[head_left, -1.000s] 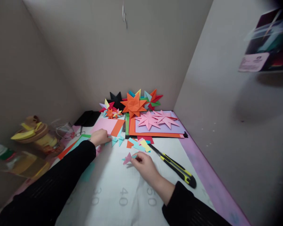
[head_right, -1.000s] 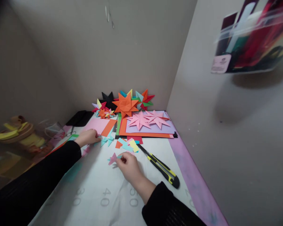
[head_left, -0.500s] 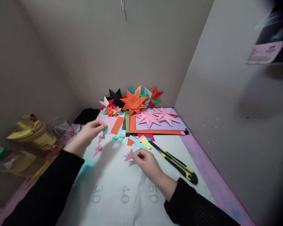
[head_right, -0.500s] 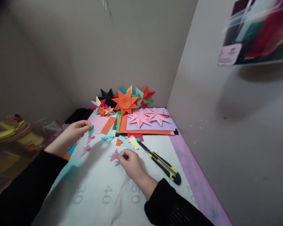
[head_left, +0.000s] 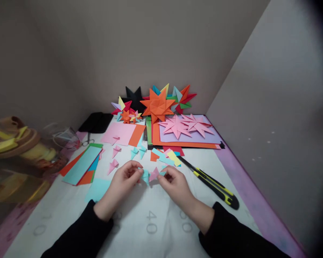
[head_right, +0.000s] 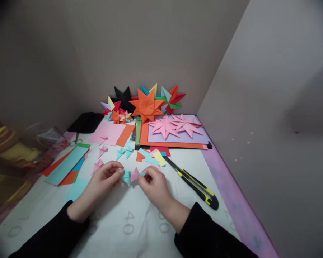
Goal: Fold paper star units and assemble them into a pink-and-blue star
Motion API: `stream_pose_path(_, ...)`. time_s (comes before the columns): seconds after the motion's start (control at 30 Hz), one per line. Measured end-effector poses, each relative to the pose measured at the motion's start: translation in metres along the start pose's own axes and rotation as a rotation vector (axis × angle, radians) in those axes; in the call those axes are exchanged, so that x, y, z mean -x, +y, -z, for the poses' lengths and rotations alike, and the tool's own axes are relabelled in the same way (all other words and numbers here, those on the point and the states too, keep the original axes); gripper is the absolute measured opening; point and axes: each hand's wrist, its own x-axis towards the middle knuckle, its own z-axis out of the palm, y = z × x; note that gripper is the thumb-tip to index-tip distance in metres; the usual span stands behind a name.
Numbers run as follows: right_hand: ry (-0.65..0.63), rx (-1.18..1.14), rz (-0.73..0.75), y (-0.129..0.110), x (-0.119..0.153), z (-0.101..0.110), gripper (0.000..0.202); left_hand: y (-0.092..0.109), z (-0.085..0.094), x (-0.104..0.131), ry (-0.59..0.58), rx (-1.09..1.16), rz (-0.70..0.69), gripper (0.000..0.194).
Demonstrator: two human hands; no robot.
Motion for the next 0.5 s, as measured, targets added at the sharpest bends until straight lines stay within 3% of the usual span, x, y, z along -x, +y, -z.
stream_pose_path(0.27,-0.013,0.028,0.011,-0.0013,0.0001,0.0015,0.010,-0.0016,0.0011,0.0047,-0.007,-0.155,-0.067,0.013)
stream_pose_path(0.5,-0.006,0.138,0.121,-0.0056,0.0022,0.0050,0.015,0.0033,0.0009,0.0067,0.045,-0.224,-0.098,0.013)
